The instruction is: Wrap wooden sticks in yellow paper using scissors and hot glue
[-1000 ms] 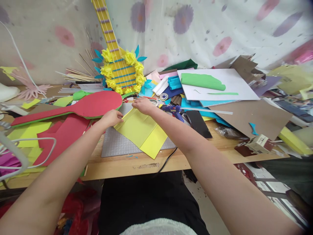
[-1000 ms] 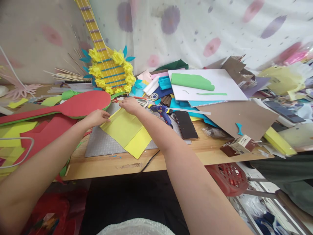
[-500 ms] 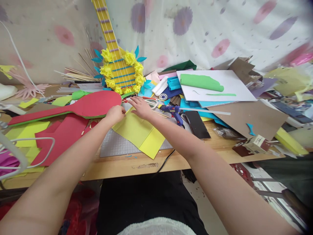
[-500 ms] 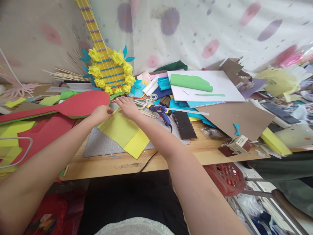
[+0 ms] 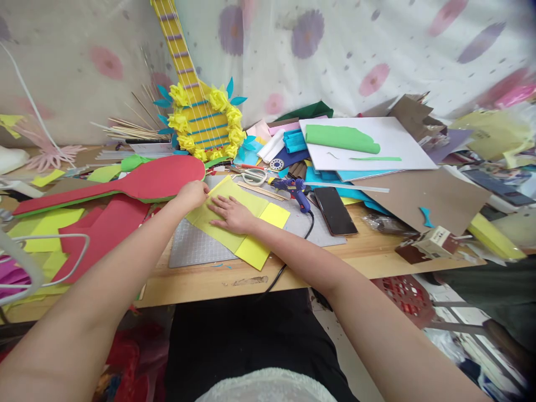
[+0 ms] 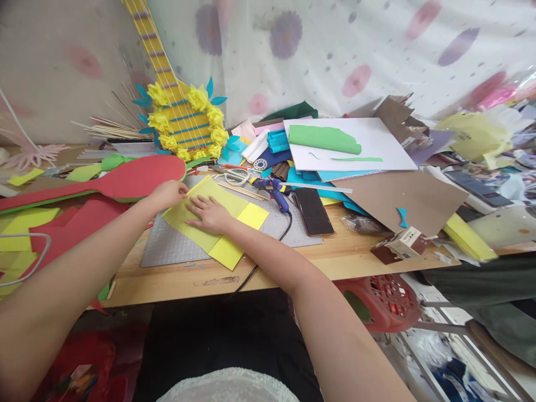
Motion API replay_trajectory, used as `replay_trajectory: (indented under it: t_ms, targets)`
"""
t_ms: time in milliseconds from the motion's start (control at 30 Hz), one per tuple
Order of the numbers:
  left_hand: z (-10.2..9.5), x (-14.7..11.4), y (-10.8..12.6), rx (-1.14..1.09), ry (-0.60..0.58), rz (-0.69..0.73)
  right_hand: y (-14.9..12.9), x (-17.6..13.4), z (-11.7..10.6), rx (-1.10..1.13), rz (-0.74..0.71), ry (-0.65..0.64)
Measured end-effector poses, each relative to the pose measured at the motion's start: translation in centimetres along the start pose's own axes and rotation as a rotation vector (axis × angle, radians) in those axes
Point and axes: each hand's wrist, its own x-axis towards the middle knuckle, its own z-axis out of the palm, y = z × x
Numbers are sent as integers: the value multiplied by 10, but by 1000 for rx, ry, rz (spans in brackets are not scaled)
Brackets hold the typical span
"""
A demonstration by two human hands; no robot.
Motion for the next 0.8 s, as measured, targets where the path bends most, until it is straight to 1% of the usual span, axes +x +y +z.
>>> replay_trajectory:
  t_ms: [200,367,500,800]
  targets:
    - [-3,-3,4,45,4,-10,-1,-1,1,-24,-13,31]
    - [4,3,-2,70,33,17,0,-1,2,-41,-28,32]
    - [9,2,-4,35,65,34,-1,-2,0,-44,-18,23]
    - [8,-2,-1,-37,67,-37,1,0,4,-31,-43,3]
